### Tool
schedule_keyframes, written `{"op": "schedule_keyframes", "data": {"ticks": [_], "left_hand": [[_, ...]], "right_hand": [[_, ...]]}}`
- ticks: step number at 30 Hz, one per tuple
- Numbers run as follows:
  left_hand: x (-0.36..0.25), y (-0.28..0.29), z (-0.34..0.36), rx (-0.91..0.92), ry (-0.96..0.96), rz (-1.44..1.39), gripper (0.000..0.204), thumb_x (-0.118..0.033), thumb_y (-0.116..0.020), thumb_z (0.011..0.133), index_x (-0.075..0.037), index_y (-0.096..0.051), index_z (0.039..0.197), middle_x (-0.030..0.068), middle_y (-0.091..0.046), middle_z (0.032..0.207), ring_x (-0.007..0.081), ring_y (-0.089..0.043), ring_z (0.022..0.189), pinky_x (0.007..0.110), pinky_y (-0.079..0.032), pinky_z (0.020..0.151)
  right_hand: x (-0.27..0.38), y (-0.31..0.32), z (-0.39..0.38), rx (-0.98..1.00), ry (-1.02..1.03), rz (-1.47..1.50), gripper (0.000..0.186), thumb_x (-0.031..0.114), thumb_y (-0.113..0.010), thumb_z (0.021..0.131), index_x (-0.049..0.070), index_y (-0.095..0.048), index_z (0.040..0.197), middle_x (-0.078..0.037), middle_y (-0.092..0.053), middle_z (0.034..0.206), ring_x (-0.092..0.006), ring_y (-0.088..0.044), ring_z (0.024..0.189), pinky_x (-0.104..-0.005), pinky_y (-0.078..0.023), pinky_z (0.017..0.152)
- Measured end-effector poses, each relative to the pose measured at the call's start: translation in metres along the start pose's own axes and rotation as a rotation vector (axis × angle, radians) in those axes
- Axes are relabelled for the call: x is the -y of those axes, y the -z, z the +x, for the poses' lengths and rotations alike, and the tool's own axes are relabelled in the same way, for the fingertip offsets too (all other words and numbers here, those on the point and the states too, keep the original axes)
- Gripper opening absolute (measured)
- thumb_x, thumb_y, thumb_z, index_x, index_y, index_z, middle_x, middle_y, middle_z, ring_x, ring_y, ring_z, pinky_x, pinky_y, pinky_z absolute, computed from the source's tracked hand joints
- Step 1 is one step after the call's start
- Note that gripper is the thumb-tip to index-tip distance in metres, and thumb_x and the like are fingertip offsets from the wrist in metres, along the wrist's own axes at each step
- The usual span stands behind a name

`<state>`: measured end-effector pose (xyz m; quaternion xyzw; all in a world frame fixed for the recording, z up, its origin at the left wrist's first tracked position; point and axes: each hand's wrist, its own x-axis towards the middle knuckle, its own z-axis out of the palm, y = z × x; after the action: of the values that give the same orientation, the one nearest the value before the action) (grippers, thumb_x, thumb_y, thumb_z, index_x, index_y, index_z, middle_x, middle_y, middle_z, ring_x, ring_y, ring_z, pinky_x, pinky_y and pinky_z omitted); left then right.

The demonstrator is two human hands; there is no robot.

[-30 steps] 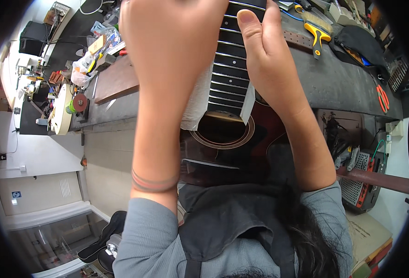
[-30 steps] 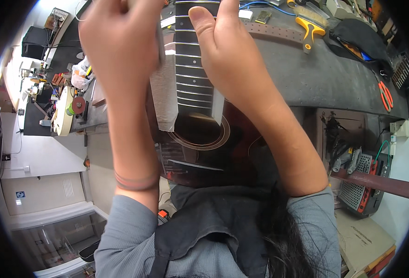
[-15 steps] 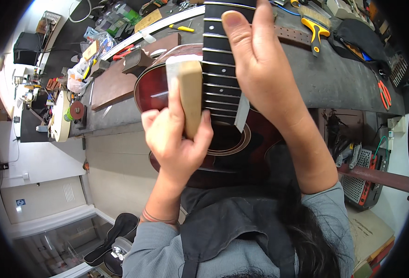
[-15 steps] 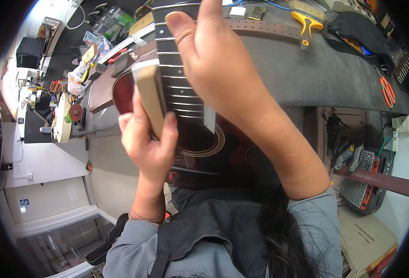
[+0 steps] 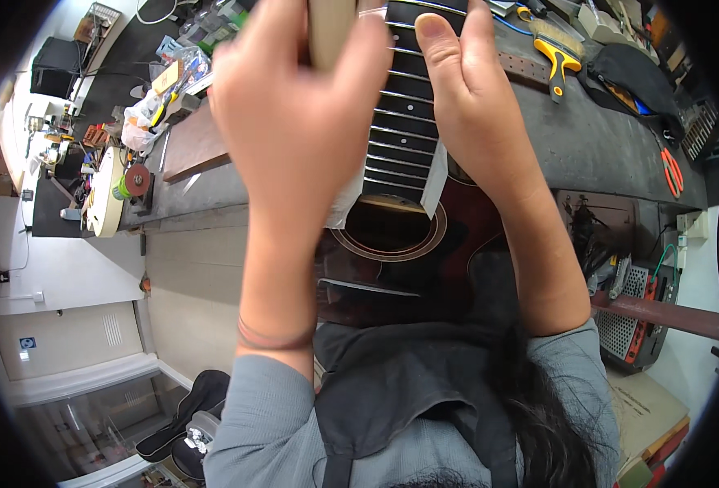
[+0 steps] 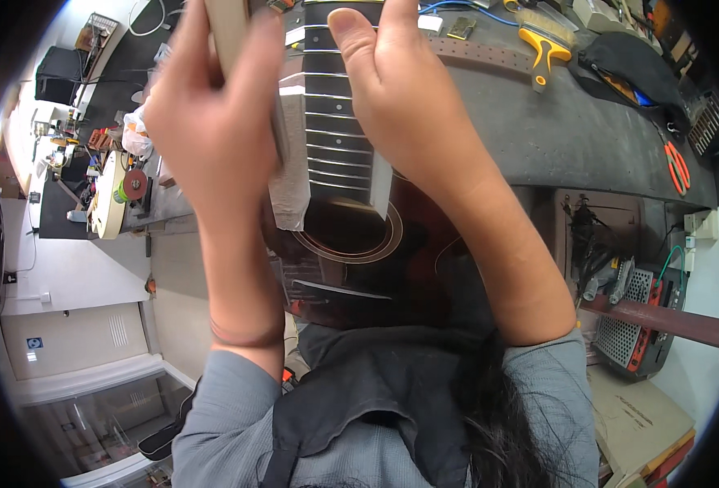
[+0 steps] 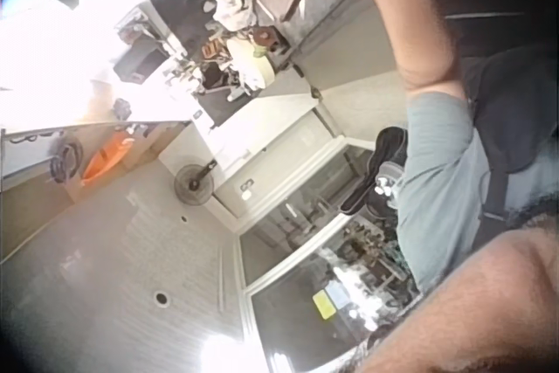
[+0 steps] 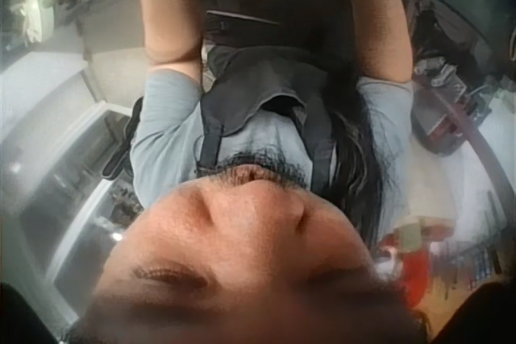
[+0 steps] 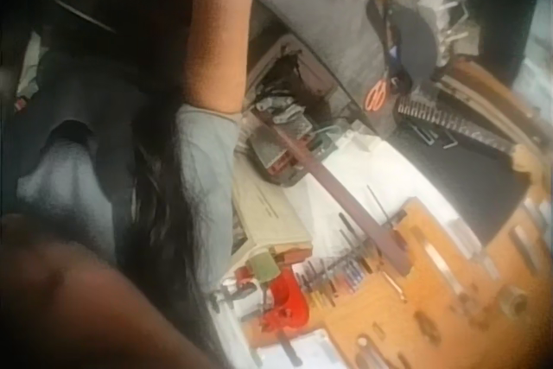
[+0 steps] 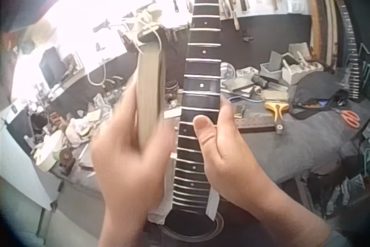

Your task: The person sands the fretboard of a red acoustic guitar using a sanding block. They protect the guitar body with masking tape and use a brush to clean dust from the frets. The person repeatedly checks the smoothness of the fretboard with their fingers.

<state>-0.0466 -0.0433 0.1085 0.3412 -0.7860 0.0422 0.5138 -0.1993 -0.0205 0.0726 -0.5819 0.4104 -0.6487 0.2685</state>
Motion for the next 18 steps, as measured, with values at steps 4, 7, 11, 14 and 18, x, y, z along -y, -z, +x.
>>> {"op": "schedule_keyframes", "data": {"ticks": [4, 7, 11, 14, 18], "left_hand": [[0.016, 0.019, -0.076, 0.081, 0.006, 0.082, 0.073, -0.014, -0.087, 0.083, 0.007, -0.066, 0.15, 0.0058, -0.075, 0.088, 0.0175, -0.057, 0.066, 0.034, -0.043, 0.077], [0.016, 0.028, -0.105, 0.169, 0.0, 0.134, 0.077, -0.011, -0.088, 0.078, 0.012, -0.066, 0.148, 0.0079, -0.077, 0.088, 0.018, -0.054, 0.058, 0.035, -0.037, 0.074], [0.021, 0.029, -0.12, 0.158, -0.039, 0.119, 0.076, -0.012, -0.088, 0.079, 0.014, -0.065, 0.147, 0.0096, -0.077, 0.086, 0.0197, -0.056, 0.059, 0.034, -0.041, 0.077], [0.021, 0.009, -0.082, 0.073, -0.056, 0.121, 0.072, -0.015, -0.087, 0.084, 0.008, -0.066, 0.149, 0.0102, -0.078, 0.088, 0.0213, -0.059, 0.062, 0.035, -0.045, 0.075], [0.003, -0.015, 0.04, 0.089, -0.078, 0.139, 0.052, -0.023, -0.079, 0.094, -0.005, -0.072, 0.142, 0.0135, -0.075, 0.084, 0.0235, -0.063, 0.067, 0.038, -0.052, 0.068]], "right_hand": [[-0.007, -0.001, 0.0, 0.003, -0.024, 0.063, 0.051, 0.031, -0.044, 0.124, -0.002, -0.034, 0.16, -0.023, -0.064, 0.136, -0.0291, -0.065, 0.126, -0.0396, -0.051, 0.11], [-0.023, -0.003, 0.002, -0.009, 0.012, 0.085, 0.049, 0.032, -0.045, 0.124, -0.002, -0.036, 0.158, -0.021, -0.065, 0.133, -0.0286, -0.066, 0.121, -0.0389, -0.052, 0.106], [-0.03, -0.001, 0.002, -0.021, 0.087, 0.039, 0.052, 0.031, -0.045, 0.123, -0.004, -0.034, 0.16, -0.024, -0.065, 0.133, -0.031, -0.067, 0.121, -0.0399, -0.052, 0.107], [-0.034, -0.006, 0.002, -0.065, 0.166, -0.042, 0.056, 0.031, -0.045, 0.123, -0.007, -0.03, 0.162, -0.027, -0.065, 0.134, -0.0345, -0.067, 0.123, -0.0411, -0.051, 0.11], [-0.019, 0.002, -0.001, -0.02, -0.01, -0.111, 0.055, 0.03, -0.044, 0.123, -0.007, -0.03, 0.162, -0.029, -0.065, 0.133, -0.0363, -0.068, 0.121, -0.0419, -0.052, 0.109]]}}
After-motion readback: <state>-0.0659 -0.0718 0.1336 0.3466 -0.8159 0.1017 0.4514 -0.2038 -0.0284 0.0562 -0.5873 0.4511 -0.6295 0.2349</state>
